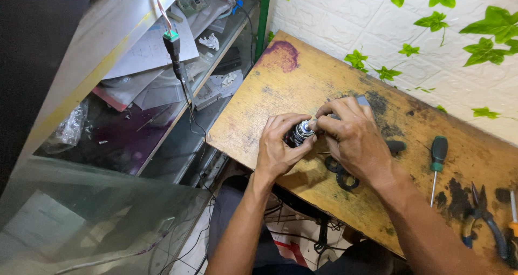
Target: The person disassembles a small electric motor on a wooden workbench. They use a screwdriver to remove screws and separate the motor housing, then manipulate the internal components and a black ring by hand.
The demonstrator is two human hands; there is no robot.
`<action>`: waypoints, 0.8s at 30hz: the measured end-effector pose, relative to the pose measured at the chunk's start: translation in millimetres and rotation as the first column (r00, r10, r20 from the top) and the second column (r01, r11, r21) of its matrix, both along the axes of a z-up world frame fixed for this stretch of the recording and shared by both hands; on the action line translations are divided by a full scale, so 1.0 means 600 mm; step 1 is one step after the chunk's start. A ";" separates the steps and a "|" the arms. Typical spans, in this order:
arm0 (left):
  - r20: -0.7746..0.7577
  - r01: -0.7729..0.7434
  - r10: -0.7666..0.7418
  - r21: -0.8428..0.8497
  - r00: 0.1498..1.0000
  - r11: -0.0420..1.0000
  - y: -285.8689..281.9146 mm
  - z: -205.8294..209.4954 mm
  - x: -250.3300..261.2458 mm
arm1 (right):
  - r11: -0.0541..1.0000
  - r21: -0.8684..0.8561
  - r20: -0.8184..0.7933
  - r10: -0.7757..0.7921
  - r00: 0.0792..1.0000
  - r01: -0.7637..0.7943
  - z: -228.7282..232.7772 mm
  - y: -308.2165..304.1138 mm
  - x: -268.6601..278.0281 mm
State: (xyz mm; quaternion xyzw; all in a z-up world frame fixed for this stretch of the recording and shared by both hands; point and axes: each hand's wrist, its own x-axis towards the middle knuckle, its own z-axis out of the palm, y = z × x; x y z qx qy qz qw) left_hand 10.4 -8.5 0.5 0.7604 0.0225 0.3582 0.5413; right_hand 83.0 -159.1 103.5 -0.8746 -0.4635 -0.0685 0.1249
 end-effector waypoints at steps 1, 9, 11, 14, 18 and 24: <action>-0.001 0.000 0.000 -0.001 1.000 1.000 0.001 0.001 -0.001 | 1.000 -0.001 -0.001 0.000 1.000 0.000 -0.001 0.000 0.001; 0.022 -0.004 0.004 -0.032 1.000 0.999 -0.008 0.014 -0.013 | 1.000 -0.017 -0.032 -0.005 0.999 0.004 0.014 0.006 -0.007; 0.028 -0.027 0.028 -0.052 0.999 0.998 -0.011 0.011 -0.014 | 0.999 -0.034 -0.014 0.000 1.000 -0.001 0.004 0.002 -0.001; 0.049 -0.042 0.045 -0.074 0.998 0.996 -0.013 0.002 -0.010 | 0.999 -0.042 -0.008 0.001 1.000 -0.001 0.002 -0.002 0.002; 0.073 -0.016 0.021 -0.076 0.997 0.997 -0.009 -0.004 -0.006 | 0.999 -0.035 -0.014 -0.010 1.000 0.009 0.001 -0.001 0.001; 0.055 -0.018 0.021 -0.044 0.998 0.999 -0.001 -0.002 -0.006 | 0.999 -0.044 0.007 -0.007 1.000 0.007 -0.003 -0.002 0.004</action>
